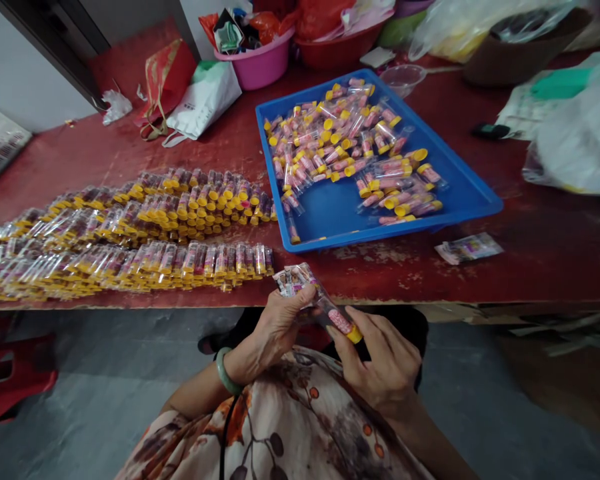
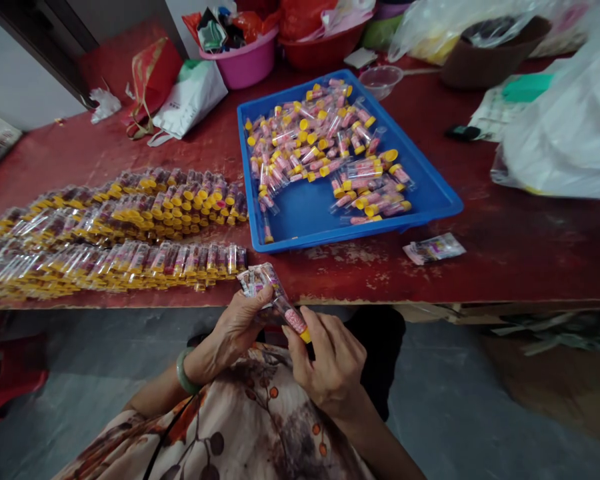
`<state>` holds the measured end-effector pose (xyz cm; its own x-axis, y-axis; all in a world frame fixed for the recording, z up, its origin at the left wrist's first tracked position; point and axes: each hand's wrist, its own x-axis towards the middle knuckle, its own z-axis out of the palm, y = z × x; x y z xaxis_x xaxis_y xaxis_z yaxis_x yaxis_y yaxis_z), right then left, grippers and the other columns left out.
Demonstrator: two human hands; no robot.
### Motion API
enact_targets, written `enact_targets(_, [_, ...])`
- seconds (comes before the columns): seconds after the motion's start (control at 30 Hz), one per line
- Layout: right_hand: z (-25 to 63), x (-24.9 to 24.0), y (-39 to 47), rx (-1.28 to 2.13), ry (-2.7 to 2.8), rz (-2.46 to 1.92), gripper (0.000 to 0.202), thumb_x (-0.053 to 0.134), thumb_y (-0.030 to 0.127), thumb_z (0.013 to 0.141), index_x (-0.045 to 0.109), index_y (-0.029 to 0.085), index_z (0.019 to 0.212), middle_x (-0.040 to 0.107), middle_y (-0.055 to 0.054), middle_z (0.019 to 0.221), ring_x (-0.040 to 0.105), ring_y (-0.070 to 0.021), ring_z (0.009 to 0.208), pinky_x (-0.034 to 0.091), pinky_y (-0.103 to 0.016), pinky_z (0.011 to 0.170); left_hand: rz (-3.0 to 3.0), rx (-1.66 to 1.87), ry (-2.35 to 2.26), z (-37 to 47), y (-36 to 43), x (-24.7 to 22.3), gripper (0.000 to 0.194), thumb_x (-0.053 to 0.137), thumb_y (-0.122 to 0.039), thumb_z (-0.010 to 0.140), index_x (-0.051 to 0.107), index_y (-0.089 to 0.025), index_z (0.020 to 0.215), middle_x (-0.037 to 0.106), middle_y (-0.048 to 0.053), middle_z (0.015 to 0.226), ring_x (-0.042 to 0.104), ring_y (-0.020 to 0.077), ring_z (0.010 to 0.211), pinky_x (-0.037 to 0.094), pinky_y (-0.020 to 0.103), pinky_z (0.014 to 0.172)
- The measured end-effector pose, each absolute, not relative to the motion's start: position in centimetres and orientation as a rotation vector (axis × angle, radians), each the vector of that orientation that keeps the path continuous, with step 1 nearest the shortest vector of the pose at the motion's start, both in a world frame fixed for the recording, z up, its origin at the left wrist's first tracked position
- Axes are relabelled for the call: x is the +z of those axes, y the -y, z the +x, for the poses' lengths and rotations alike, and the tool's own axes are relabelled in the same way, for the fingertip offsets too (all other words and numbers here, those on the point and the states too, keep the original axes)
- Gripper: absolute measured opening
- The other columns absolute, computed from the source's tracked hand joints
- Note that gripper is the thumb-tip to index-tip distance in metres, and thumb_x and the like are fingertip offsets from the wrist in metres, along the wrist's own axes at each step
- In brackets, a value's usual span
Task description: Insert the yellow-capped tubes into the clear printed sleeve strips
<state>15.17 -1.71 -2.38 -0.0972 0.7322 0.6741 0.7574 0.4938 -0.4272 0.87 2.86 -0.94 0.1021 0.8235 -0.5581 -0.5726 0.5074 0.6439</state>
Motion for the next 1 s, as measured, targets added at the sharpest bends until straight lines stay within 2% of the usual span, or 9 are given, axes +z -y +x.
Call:
enact_targets(0.2, [15.0,-2.2,1.8,-0.385,1.917,-1.282,0.03,0.073,0.021,0.075,0.062,0.009,0.1,0.066,-0.008,0.078,0.058,-0.015,0.063,0.049,-0.029,0.063,0.318,1.085,-1.088,1.0,-2.7,-0.6,0.037,0.089,-0.03,0.05,0.066,-0.012,0.072,0.065,0.0,0.066,0.058,0.0114,0.057,0.05,0.026,0.06])
enact_targets(0.3, [14.5,-2.0,1.6,-0.401,1.916,-1.277,0.031,0.073,0.021,0.074,0.061,0.008,0.1,0.065,-0.008,0.075,0.057,-0.0147,0.06,0.048,-0.028,0.061,0.378,1.093,-1.048,1.2,-2.5,-0.9,0.035,0.088,-0.027,0.051,0.068,-0.012,0.075,0.067,0.002,0.069,0.059,0.0116,0.059,0.05,0.026,0.063])
enact_targets(0.4, [14.1,-2.0,1.0,-0.199,1.82,-1.237,0.034,0.074,0.02,0.073,0.06,0.009,0.102,0.067,-0.008,0.079,0.061,-0.0163,0.066,0.052,-0.028,0.064,0.402,1.025,-0.995,1.2,-2.4,-1.0,0.033,0.088,-0.024,0.051,0.069,-0.011,0.074,0.068,0.003,0.07,0.06,0.0127,0.06,0.05,0.026,0.063])
enact_targets(0.47, [14.3,-1.9,0.5,0.036,1.724,-1.214,0.037,0.074,0.023,0.074,0.058,0.012,0.105,0.067,-0.007,0.084,0.064,-0.0164,0.072,0.054,-0.027,0.067,0.389,0.984,-0.957,1.2,-2.4,-0.8,0.032,0.088,-0.025,0.052,0.07,-0.01,0.073,0.069,0.004,0.069,0.061,0.0134,0.061,0.05,0.026,0.063])
enact_targets(0.57, [15.3,-1.5,0.1,0.424,1.703,-1.18,0.034,0.069,0.027,0.08,0.056,0.015,0.109,0.066,-0.004,0.087,0.063,-0.0132,0.069,0.055,-0.024,0.063,0.363,0.963,-0.929,0.9,-2.7,-0.4,0.036,0.089,-0.032,0.051,0.07,-0.009,0.073,0.069,0.006,0.069,0.062,0.0148,0.062,0.05,0.027,0.064])
enact_targets(0.63, [16.0,-1.4,0.1,0.529,1.734,-1.145,0.027,0.063,0.02,0.083,0.058,0.016,0.109,0.066,-0.004,0.089,0.063,-0.0126,0.072,0.055,-0.024,0.066,0.361,0.946,-0.917,0.7,-2.8,-0.1,0.039,0.089,-0.034,0.05,0.071,-0.009,0.074,0.069,0.007,0.07,0.062,0.0153,0.063,0.05,0.027,0.065])
enact_targets(0.77, [15.9,-1.6,0.6,0.322,1.66,-1.097,0.027,0.061,0.007,0.08,0.063,0.017,0.105,0.067,-0.007,0.095,0.065,-0.0172,0.087,0.056,-0.032,0.077,0.345,0.929,-0.9,0.8,-2.8,0.2,0.039,0.09,-0.028,0.047,0.071,-0.011,0.077,0.07,0.004,0.073,0.062,0.0136,0.063,0.049,0.026,0.066])
enact_targets(0.9, [15.0,-1.7,0.8,0.213,1.537,-1.066,0.032,0.064,0.0,0.073,0.065,0.016,0.1,0.067,-0.006,0.087,0.066,-0.0162,0.076,0.057,-0.029,0.066,0.387,0.921,-0.843,1.1,-2.3,0.1,0.04,0.091,-0.026,0.047,0.072,-0.012,0.081,0.071,0.004,0.076,0.063,0.014,0.068,0.05,0.027,0.071])
enact_targets(1.0, [14.7,-1.7,0.9,0.156,1.501,-1.063,0.032,0.065,-0.002,0.071,0.067,0.017,0.098,0.068,-0.004,0.085,0.066,-0.0154,0.073,0.057,-0.028,0.062,0.418,0.901,-0.85,1.2,-2.0,0.0,0.04,0.09,-0.029,0.048,0.072,-0.013,0.08,0.071,0.005,0.075,0.063,0.0146,0.066,0.05,0.027,0.068])
